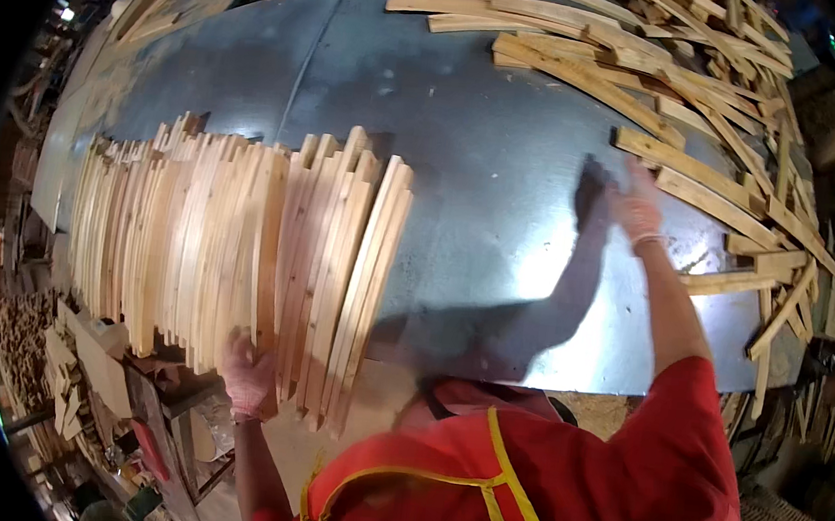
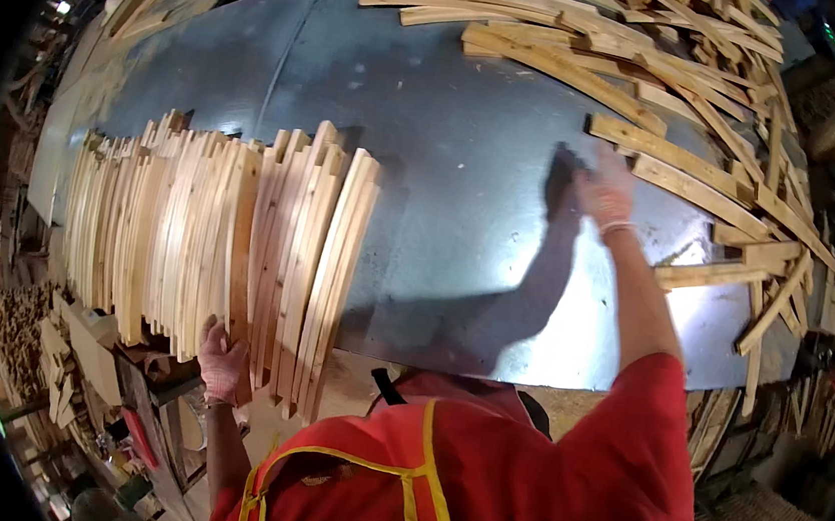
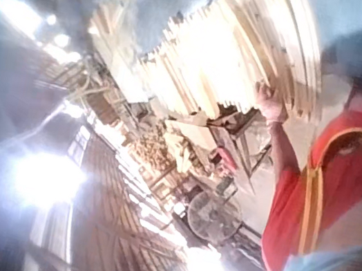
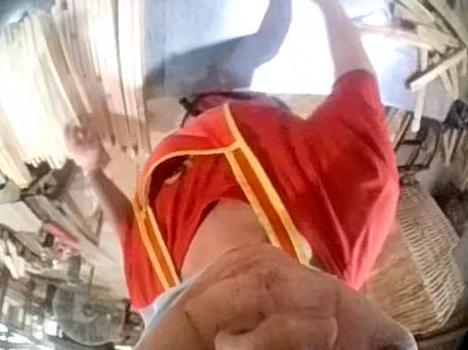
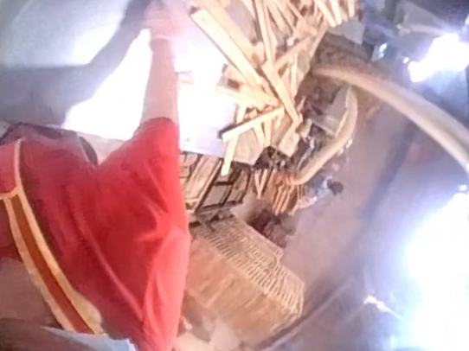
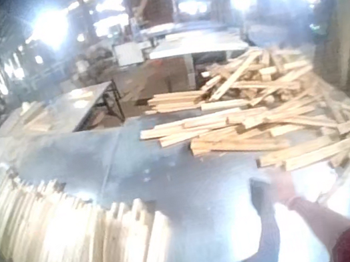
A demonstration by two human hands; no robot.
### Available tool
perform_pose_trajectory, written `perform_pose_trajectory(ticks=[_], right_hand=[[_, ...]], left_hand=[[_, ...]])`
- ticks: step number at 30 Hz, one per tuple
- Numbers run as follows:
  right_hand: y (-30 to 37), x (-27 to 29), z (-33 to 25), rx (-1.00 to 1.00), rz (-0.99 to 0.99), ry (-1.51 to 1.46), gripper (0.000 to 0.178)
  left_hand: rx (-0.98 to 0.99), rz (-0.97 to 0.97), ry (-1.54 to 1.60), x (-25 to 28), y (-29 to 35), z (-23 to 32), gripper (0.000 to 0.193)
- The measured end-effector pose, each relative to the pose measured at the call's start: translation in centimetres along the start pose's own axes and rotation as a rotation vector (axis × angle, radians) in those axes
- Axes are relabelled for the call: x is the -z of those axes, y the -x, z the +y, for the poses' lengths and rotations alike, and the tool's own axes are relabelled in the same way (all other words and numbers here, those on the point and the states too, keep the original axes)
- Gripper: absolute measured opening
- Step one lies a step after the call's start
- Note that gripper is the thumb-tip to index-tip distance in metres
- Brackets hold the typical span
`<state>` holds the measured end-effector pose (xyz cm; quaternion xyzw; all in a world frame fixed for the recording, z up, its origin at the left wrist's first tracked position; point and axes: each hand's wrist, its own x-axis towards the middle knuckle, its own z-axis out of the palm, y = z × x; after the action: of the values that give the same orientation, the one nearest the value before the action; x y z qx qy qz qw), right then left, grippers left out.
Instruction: The person picks up thin wooden planks from a large pile on a metal table and stacks them into a neat, aligned pile. The person wears pink gloves and a red shirt while performing the repetitive task of sorting and stacking the wood pieces.
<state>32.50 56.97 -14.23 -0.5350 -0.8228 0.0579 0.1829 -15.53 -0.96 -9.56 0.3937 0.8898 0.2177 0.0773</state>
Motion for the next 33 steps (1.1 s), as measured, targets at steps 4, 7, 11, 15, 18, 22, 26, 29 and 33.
perform_pose_trajectory(ticks=[4,7,11,15,18,22,26,29,33], right_hand=[[-5.8,2.1,9.9,0.033,-0.164,0.34,0.083],[-9.6,2.9,7.2,-0.067,-0.393,0.421,0.099],[-11.2,-0.3,6.6,-0.019,-0.403,0.483,0.091],[-9.9,-1.7,5.2,0.035,-0.469,0.551,0.065],[-4.7,-1.8,4.2,0.247,-0.493,0.702,0.044],[5.2,-1.3,-4.6,0.508,-0.552,0.704,0.034],[13.6,2.3,-17.3,0.616,-0.691,0.447,0.049],[20.1,1.3,-23.1,0.825,-0.695,0.227,0.065],[25.3,3.0,-25.0,0.597,-0.457,-0.308,0.067]], left_hand=[[0.275,-0.065,-0.17,0.1,-1.4,-0.4,0.095],[0.461,-0.097,-0.357,0.8,-2.6,8.3,0.084],[0.445,0.0,-0.328,-2.4,0.6,4.4,0.077],[0.407,0.03,-0.226,-1.5,1.2,2.8,0.069],[0.438,0.0,-0.242,0.7,-0.6,5.0,0.065],[0.379,-0.02,-0.368,-1.0,0.7,2.4,0.061],[0.015,0.046,-0.383,-1.5,-1.5,8.4,0.051],[-0.221,-0.082,-0.003,-3.9,-0.6,13.7,0.058],[-0.594,-0.3,0.002,-7.2,2.6,17.7,0.07]])
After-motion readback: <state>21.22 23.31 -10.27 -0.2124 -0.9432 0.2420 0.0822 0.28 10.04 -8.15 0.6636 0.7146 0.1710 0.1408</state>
